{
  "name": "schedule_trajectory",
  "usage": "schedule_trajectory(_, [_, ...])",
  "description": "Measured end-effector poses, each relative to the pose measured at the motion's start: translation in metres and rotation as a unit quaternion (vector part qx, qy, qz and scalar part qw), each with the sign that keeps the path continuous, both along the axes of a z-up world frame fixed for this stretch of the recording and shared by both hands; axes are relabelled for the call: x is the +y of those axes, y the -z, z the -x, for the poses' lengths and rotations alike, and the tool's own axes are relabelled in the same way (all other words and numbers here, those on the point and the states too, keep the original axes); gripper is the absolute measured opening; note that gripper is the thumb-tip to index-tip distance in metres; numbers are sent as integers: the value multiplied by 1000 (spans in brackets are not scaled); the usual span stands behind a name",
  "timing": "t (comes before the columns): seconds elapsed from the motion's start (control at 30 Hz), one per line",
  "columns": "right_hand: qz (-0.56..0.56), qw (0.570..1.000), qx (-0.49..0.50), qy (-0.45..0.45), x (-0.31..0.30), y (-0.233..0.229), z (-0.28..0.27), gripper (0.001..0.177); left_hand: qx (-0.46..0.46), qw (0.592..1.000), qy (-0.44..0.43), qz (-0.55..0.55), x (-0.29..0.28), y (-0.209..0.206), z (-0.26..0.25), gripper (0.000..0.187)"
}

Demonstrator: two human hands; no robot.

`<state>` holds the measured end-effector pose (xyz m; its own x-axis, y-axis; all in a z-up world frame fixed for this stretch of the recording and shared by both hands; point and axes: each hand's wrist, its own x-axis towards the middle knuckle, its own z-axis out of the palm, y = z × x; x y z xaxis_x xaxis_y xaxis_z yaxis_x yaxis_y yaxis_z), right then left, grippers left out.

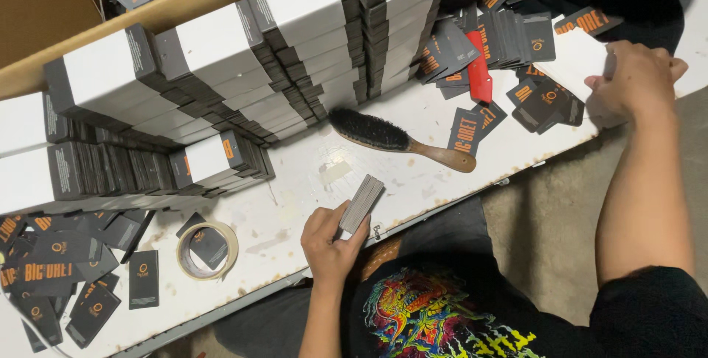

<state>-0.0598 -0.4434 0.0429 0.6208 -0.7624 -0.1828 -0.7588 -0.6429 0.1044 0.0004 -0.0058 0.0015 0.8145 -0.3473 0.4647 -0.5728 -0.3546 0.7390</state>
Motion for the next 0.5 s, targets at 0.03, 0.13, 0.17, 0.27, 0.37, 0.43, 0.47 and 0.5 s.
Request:
schedule_trajectory(0.03, [1, 1000, -1, -1, -15, 9, 8, 20, -1, 1000, -1, 1, -1, 0, 0, 24])
schedule_trajectory(0.13, [-88, 978, -189, 2, -51, 34, 32, 45, 6, 1000, 0, 7, 0, 1, 1, 25])
schedule_trajectory(0.17, [-68, 972, -224, -9, -58, 40, 38, 46, 4, 1000, 1, 7, 0, 1, 1, 25])
schedule_trajectory(0.27, [-46, 957, -285, -2, -67, 50, 50, 45, 1, 1000, 0, 6, 0, 1, 1, 25])
schedule_trajectory(0.37, [-86, 938, -337, 17, -54, 42, 56, 42, 3, 1000, -1, 7, 0, 1, 1, 25])
schedule_trajectory(0.43, [-128, 924, -360, 17, -46, 39, 54, 40, 5, 1000, 0, 8, 1, 1, 1, 25])
schedule_trajectory(0.47, [-171, 923, -345, 13, -45, 41, 52, 43, 6, 1000, 0, 9, 0, 1, 1, 25])
schedule_trajectory(0.5, [-215, 919, -330, 9, -44, 43, 51, 47, 7, 1000, 2, 10, 0, 1, 1, 25])
